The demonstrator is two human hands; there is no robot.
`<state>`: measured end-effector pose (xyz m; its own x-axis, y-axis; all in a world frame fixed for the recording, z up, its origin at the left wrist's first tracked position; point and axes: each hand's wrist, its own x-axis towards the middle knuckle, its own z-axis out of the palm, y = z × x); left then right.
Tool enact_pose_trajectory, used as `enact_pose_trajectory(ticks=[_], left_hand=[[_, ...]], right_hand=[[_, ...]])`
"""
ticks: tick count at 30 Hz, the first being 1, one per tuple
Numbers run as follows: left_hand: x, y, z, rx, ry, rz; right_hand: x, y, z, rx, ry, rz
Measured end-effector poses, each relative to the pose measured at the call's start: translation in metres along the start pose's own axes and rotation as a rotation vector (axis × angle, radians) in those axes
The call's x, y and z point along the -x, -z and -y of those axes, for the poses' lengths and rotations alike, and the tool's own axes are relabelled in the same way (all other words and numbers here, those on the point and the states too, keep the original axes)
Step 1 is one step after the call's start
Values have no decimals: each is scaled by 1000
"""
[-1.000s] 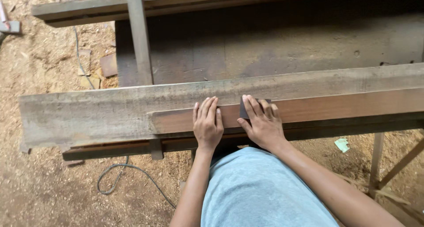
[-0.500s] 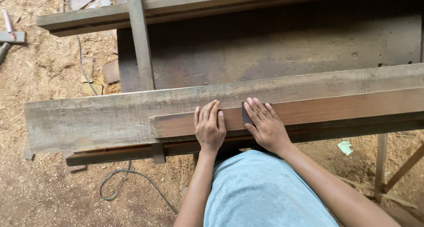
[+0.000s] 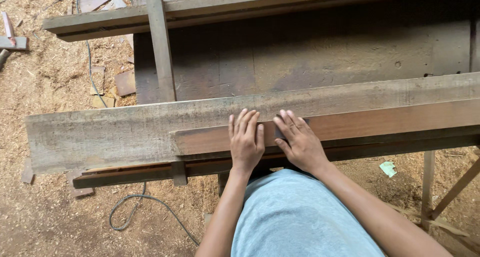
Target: The person uses a piece of sandpaper to sand the long edges and flat surfaces of a wooden plank.
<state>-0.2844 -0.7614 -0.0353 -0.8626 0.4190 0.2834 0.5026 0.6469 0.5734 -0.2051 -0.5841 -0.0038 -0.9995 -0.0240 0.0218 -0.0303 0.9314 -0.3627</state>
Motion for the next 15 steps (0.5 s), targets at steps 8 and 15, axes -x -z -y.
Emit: enact_pose_trajectory(ticks=[8,15], left_hand=[[-7,-12,-11,122,-38,98],[-4,-25,-28,57,-43,200]], right_hand=[[-2,11,-2,-4,-8,-50],[-5,26,-23,-8,-32,89]])
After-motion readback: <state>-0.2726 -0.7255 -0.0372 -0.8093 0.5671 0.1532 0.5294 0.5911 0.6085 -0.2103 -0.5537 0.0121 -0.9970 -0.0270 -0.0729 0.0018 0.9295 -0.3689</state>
